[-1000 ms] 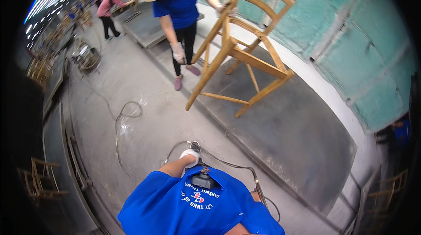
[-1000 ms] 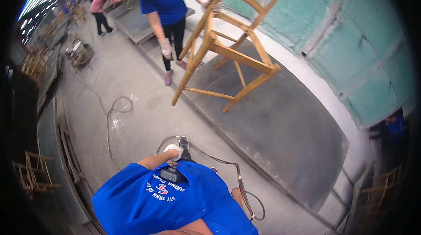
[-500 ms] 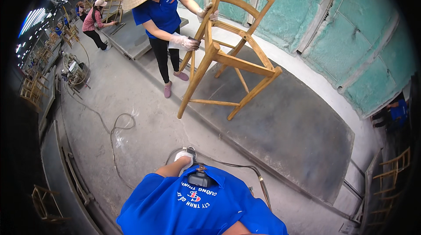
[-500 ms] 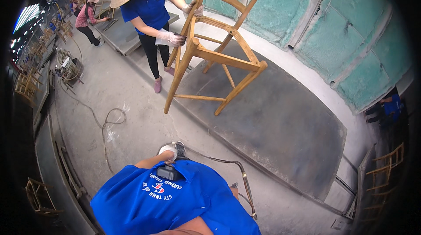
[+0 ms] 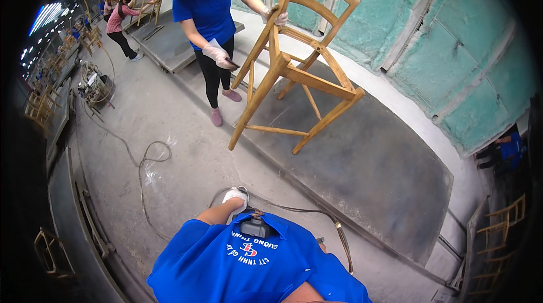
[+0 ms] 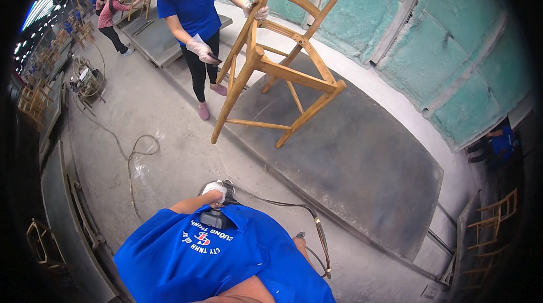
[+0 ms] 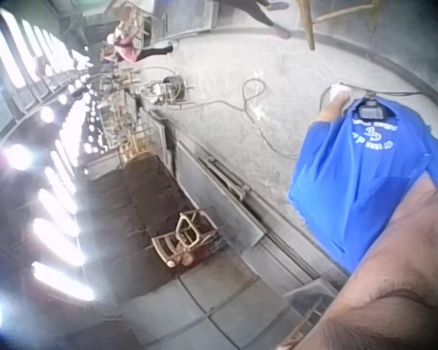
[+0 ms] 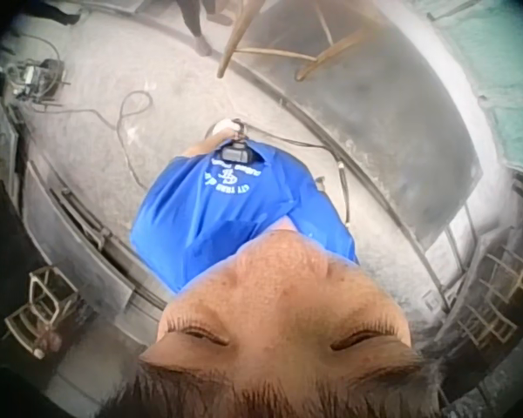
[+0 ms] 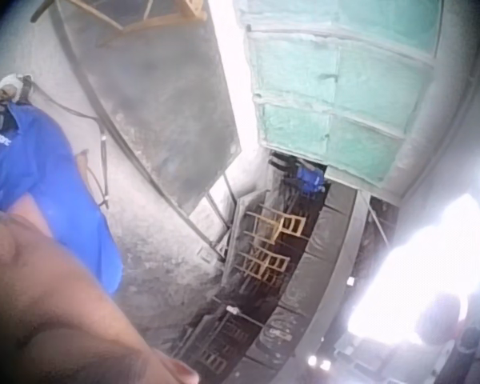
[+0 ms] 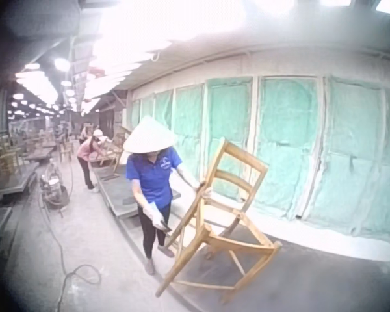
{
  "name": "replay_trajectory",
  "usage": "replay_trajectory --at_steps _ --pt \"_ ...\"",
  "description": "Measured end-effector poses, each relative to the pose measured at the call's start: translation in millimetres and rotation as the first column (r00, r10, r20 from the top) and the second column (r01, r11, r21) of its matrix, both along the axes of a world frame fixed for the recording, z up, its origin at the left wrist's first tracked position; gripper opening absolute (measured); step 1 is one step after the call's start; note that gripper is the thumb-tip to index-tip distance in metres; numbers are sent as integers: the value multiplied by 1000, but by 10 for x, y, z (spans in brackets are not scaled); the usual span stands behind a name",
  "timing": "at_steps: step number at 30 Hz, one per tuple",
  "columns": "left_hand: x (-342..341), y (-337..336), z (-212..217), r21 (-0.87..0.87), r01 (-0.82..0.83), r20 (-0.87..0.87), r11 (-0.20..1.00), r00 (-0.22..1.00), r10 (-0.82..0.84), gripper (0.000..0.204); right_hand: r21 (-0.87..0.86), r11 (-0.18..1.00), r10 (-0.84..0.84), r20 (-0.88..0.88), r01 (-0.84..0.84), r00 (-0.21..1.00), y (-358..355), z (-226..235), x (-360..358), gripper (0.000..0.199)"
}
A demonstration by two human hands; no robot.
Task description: The person uses a spray gun to apply finish to wooden chair frames in a workshop. They move around each chair to cover all sides, then hand the finished chair to a coworker who wipes it down before the next chair is brought forward.
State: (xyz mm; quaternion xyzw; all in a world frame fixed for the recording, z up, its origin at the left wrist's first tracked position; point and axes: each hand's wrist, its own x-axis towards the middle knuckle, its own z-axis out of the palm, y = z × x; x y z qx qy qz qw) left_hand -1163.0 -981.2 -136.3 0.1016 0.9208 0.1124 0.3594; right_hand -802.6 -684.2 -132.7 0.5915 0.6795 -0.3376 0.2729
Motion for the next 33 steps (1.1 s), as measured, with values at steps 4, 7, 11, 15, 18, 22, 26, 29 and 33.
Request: replay_trajectory --at_steps 4,7,11,15,18,22,26,29,33 --pt "12 -560 -261 -183 238 145 954 966 -214 39 0 1000 -19 -2 19 1000 -58 -53 44 46" --pt "43 -765 -331 -179 209 123 961 974 -189 40 2 1000 -31 -4 31 1000 -84 -76 65 46" --pt "78 -761 -434 -168 216 150 962 970 -192 40 4 999 -49 -13 49 999 -102 -94 66 45" --pt "43 -579 -503 -104 177 177 979 972 -157 39 -3 998 -59 -19 59 998 -112 -139 67 45" --pt "-4 -357 -474 -81 191 119 978 976 -181 38 -4 998 -68 -33 68 997 -133 -204 78 45" --pt "-29 -101 -403 22 58 -42 998 997 -57 39 -1 997 -83 -47 83 995 -164 -298 98 45" --pt "-95 -105 -468 -1 78 -25 997 997 -78 40 4 993 -120 -79 121 990 -181 -534 172 45" --pt "-135 -223 -549 -2 200 -35 980 979 -200 40 12 986 -166 -116 168 979 -152 -872 294 45" --pt "-120 -378 -577 -64 196 85 978 978 -190 40 29 974 -215 -193 225 957 -116 -1285 374 45"
